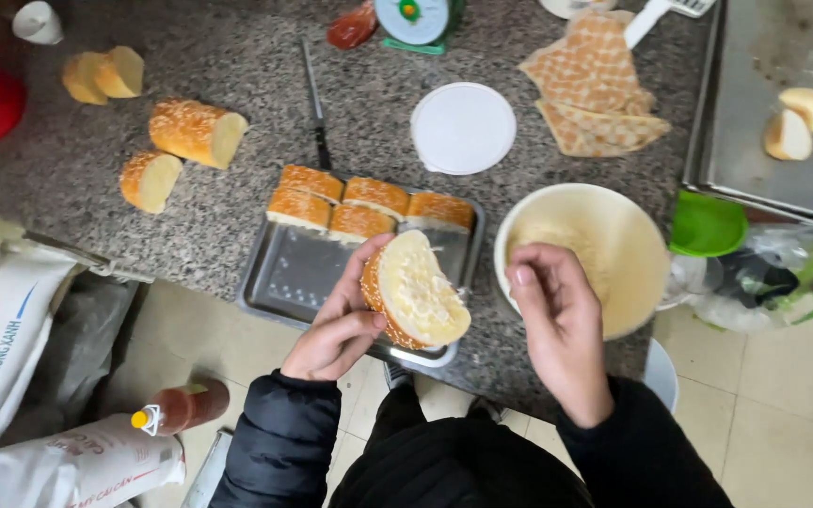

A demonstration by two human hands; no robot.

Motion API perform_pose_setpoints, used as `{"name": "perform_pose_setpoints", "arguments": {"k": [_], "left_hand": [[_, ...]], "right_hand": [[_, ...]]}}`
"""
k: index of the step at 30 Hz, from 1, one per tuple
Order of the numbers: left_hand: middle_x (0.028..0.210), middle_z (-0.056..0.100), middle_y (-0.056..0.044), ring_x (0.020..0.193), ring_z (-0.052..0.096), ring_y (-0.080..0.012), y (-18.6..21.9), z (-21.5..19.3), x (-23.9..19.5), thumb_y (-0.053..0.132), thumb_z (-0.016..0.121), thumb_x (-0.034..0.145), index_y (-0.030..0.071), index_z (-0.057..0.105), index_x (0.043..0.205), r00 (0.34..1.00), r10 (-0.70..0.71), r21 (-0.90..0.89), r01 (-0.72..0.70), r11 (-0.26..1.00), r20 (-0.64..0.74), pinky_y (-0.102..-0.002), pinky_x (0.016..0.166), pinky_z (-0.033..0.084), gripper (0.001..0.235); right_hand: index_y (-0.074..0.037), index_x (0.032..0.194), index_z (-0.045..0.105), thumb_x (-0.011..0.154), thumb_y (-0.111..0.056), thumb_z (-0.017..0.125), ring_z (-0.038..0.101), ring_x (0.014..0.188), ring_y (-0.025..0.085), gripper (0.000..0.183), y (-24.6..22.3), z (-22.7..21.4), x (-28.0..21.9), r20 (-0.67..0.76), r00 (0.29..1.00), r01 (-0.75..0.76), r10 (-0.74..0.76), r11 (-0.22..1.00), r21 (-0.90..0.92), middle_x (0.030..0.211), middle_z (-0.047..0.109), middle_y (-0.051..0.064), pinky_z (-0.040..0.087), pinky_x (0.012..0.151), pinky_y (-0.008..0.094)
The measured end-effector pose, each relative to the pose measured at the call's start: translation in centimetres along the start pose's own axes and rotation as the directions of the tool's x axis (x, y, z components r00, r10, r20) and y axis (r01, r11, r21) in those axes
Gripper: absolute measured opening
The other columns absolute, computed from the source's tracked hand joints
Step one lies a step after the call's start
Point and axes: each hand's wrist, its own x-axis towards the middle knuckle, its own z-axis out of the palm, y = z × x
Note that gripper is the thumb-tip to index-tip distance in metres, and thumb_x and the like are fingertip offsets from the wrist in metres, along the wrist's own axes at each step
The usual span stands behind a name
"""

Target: The person retrieves a metal tray and a container of butter from a refrigerator, then repeatedly scoops butter and spreads it onto the cut surfaces of sliced bread rolls, placing each buttered piece onto the tray.

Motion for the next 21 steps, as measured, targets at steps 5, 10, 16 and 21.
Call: {"name": "perform_pose_setpoints", "arguments": {"k": [5,10,16,21], "left_hand": [[0.185,0.030,-0.006,0.154,0.046,-0.0215,1.8,-4.4,-2.8,-0.011,0.067,0.099,0.022,0.039,0.172,0.982,-0.026,-0.017,0.023,1.000,-0.186,-0.033,0.122,0.046,0.086],[0.149,0.067,-0.024,0.132,0.066,-0.0376,-1.6,-6.0,-2.0,-0.005,0.083,0.083,0.029,0.044,0.149,0.812,-0.151,-0.086,0.124,0.989,-0.564,-0.048,0.103,0.060,0.084],[0.151,0.060,-0.023,0.146,0.065,-0.0384,-3.4,-5.1,1.1,0.014,0.091,0.097,0.019,0.033,0.168,0.847,-0.259,0.069,0.326,0.943,-0.464,-0.048,0.119,0.055,0.092],[0.141,0.068,-0.033,0.119,0.079,-0.0459,-3.7,-8.9,3.3,0.029,0.087,0.101,0.011,0.026,0.178,0.825,-0.437,0.285,0.542,0.790,-0.358,-0.052,0.097,0.066,0.100]], "right_hand": [[-0.003,0.131,0.067,0.112,-0.016,0.068,0.073,0.107,0.016,0.023,4.1,7.4,-3.4,-0.041,0.992,-0.116,0.116,0.993,-0.012,0.118,0.074,0.009,0.057,0.096,0.028],[-0.010,0.133,0.077,0.101,-0.023,0.081,0.079,0.115,0.017,0.034,9.7,12.5,-4.4,0.031,0.797,-0.602,0.603,0.797,-0.037,0.124,0.084,0.005,0.063,0.098,0.033],[-0.003,0.144,0.073,0.111,-0.030,0.078,0.068,0.121,0.025,0.043,7.5,12.4,-1.9,-0.266,0.727,-0.649,0.633,0.760,0.036,0.132,0.076,0.014,0.053,0.096,0.037],[-0.007,0.157,0.068,0.114,-0.054,0.072,0.067,0.142,0.039,0.064,13.1,9.9,1.2,-0.314,0.663,-0.737,0.680,0.666,-0.114,0.150,0.072,0.022,0.054,0.113,0.055]]}}
